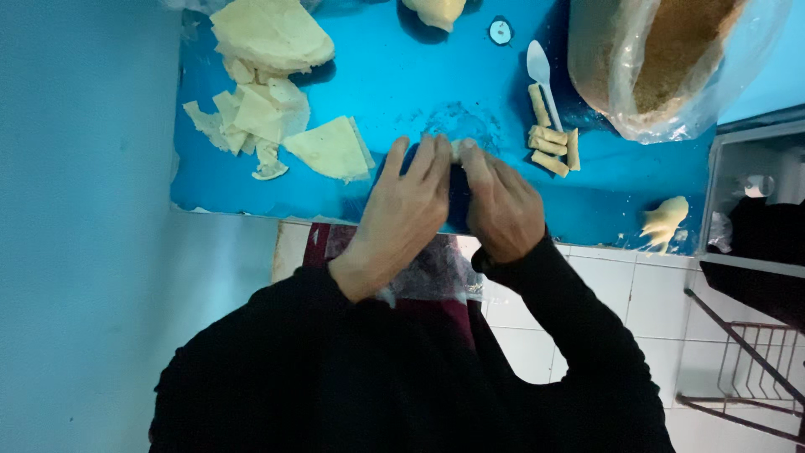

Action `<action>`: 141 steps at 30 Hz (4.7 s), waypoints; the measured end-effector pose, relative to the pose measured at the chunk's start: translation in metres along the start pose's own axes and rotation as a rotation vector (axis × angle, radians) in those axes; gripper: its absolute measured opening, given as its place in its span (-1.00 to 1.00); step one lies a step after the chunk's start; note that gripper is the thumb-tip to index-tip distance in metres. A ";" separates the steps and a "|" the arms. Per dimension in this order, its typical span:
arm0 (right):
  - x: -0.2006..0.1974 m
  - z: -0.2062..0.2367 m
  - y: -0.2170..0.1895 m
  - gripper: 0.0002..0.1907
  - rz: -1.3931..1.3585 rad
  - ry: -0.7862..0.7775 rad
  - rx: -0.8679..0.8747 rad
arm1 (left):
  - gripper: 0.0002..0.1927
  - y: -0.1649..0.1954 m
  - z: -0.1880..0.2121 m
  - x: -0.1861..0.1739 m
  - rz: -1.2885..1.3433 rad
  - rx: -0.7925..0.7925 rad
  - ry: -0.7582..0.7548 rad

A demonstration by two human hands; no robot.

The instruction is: The person pinches small triangular dough pieces from a pile on a blue table, rolls and shapes each piece between their fingers into a short cylinder, and sets the shaped pieces with a growing pile of finished dough rolls. They occasionally reach into a large container of brown powder and gather the shaped rolls in their hand.

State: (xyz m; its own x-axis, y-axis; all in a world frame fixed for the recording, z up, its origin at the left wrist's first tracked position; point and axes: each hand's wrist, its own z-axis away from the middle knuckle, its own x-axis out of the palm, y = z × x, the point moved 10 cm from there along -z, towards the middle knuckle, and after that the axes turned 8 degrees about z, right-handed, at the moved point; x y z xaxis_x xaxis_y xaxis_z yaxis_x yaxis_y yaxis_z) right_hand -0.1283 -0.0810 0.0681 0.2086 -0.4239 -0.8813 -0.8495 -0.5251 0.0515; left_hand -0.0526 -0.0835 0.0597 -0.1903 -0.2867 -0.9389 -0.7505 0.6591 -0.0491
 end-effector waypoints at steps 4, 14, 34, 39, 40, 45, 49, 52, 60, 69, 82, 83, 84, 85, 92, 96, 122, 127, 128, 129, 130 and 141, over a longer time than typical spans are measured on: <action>0.009 -0.005 0.000 -0.40 0.154 -0.121 0.059 | -0.39 -0.016 -0.022 0.015 0.121 -0.125 -0.044; 0.029 -0.019 0.051 -0.45 -0.226 -0.177 0.435 | -0.40 -0.025 -0.024 0.010 0.449 -0.165 0.234; -0.025 0.032 0.103 -0.21 -0.124 -0.104 0.364 | -0.85 0.037 -0.126 0.047 0.256 0.190 0.309; -0.018 0.037 0.114 -0.30 -0.167 -0.080 0.434 | -0.84 0.022 -0.123 0.042 0.466 0.057 0.177; -0.018 0.040 0.119 -0.33 -0.240 -0.059 0.481 | -0.78 0.008 -0.116 0.043 0.788 -0.054 0.163; -0.022 0.044 0.109 -0.26 -0.259 0.009 0.479 | -0.56 -0.004 -0.069 0.065 2.508 -0.411 0.056; -0.016 0.032 0.087 -0.36 0.052 -0.047 0.355 | -0.40 -0.001 -0.043 0.050 2.903 -0.433 0.046; -0.020 0.022 0.078 -0.48 0.165 -0.053 0.291 | -0.35 -0.004 -0.027 0.045 2.984 -0.476 0.159; -0.013 0.045 0.049 -0.42 -1.636 0.247 0.841 | -0.35 0.011 0.008 0.040 2.797 -0.597 0.503; 0.027 0.074 -0.046 -0.43 -2.319 0.577 0.952 | -0.29 0.068 0.075 -0.024 1.346 -0.275 0.372; 0.060 0.239 0.021 -0.62 -2.766 0.375 0.773 | -0.24 0.096 0.205 0.142 0.616 -0.087 -0.222; 0.075 0.262 0.047 -0.62 -2.561 0.365 0.949 | -0.26 0.087 0.213 0.160 0.571 -0.172 -0.300; 0.086 0.285 0.069 -0.62 -2.352 0.348 1.109 | -0.27 0.078 0.224 0.173 0.523 -0.260 -0.382; 0.097 0.309 0.083 -0.58 -2.185 0.285 1.260 | -0.25 0.072 0.234 0.176 0.443 -0.298 -0.395; 0.175 0.360 0.141 -0.47 -1.715 0.249 1.554 | -0.22 0.082 0.252 0.182 0.427 -0.335 -0.380; 0.195 0.360 0.161 -0.48 -1.570 0.340 1.572 | -0.26 0.102 0.238 0.183 0.501 -0.277 -0.362; -0.022 0.169 -0.026 -0.77 -0.543 0.069 0.328 | -0.42 -0.007 0.234 0.135 0.718 -0.635 0.089; -0.046 0.088 -0.067 -0.73 -0.500 0.048 0.302 | -0.44 -0.015 0.261 0.136 0.730 -0.729 0.063; -0.049 0.066 -0.074 -0.70 -0.503 0.109 0.275 | -0.40 -0.017 0.271 0.139 0.777 -0.760 0.031; -0.050 0.042 -0.075 -0.66 -0.504 0.172 0.251 | -0.36 -0.018 0.276 0.142 0.826 -0.785 -0.002; -0.041 0.019 -0.075 -0.63 -0.531 0.119 0.248 | -0.36 -0.019 0.278 0.137 0.791 -0.769 0.018; 0.044 -0.074 -0.098 -0.58 -0.526 -0.079 0.274 | -0.69 -0.035 0.242 0.017 0.809 -0.462 0.489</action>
State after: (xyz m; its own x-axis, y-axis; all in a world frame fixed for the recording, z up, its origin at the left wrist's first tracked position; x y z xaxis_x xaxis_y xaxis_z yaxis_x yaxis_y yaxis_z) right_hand -0.0002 -0.1031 0.0590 0.6077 -0.0967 -0.7882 -0.7380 -0.4353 -0.5156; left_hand 0.1236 0.0561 -0.0371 -0.9000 -0.1970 -0.3889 -0.4344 0.4794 0.7625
